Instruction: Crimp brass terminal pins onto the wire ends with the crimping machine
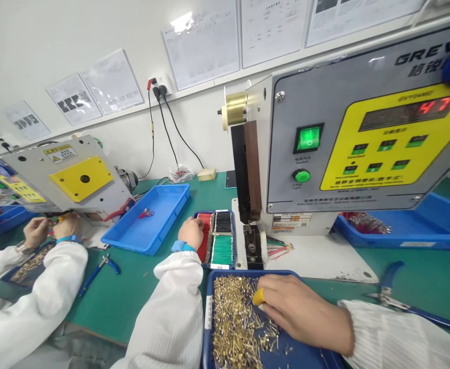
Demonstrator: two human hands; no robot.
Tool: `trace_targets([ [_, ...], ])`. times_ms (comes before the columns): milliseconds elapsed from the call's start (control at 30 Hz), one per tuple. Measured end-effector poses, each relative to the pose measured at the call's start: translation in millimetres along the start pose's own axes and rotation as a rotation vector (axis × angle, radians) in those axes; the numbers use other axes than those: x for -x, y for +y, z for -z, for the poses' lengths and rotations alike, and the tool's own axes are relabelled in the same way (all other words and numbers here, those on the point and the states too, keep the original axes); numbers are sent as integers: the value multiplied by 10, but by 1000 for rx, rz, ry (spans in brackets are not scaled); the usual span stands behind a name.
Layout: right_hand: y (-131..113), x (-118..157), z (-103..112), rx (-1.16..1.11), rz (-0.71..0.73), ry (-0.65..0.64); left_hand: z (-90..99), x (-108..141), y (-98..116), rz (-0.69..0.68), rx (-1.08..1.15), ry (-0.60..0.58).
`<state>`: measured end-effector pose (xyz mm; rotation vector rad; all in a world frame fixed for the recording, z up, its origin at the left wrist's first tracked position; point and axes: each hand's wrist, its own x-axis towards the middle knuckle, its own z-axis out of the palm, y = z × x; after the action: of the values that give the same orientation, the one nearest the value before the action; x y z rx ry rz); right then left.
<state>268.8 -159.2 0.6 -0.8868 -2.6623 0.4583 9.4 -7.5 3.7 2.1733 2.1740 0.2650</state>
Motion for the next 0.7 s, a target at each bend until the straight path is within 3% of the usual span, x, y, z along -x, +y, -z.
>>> trace_targets([
  [200, 27, 16, -23, -75, -22, 122, -25, -8, -16, -22, 5, 37],
  [367, 54, 20, -42, -103, -28, 109, -22, 4, 54, 2, 26, 118],
  [467, 64, 4, -43, -120, -19, 120, -54, 49, 180, -59, 100, 152],
  [700, 79, -13, -35, -162, 46, 132, -35, 227, 474, -278, 91, 10],
])
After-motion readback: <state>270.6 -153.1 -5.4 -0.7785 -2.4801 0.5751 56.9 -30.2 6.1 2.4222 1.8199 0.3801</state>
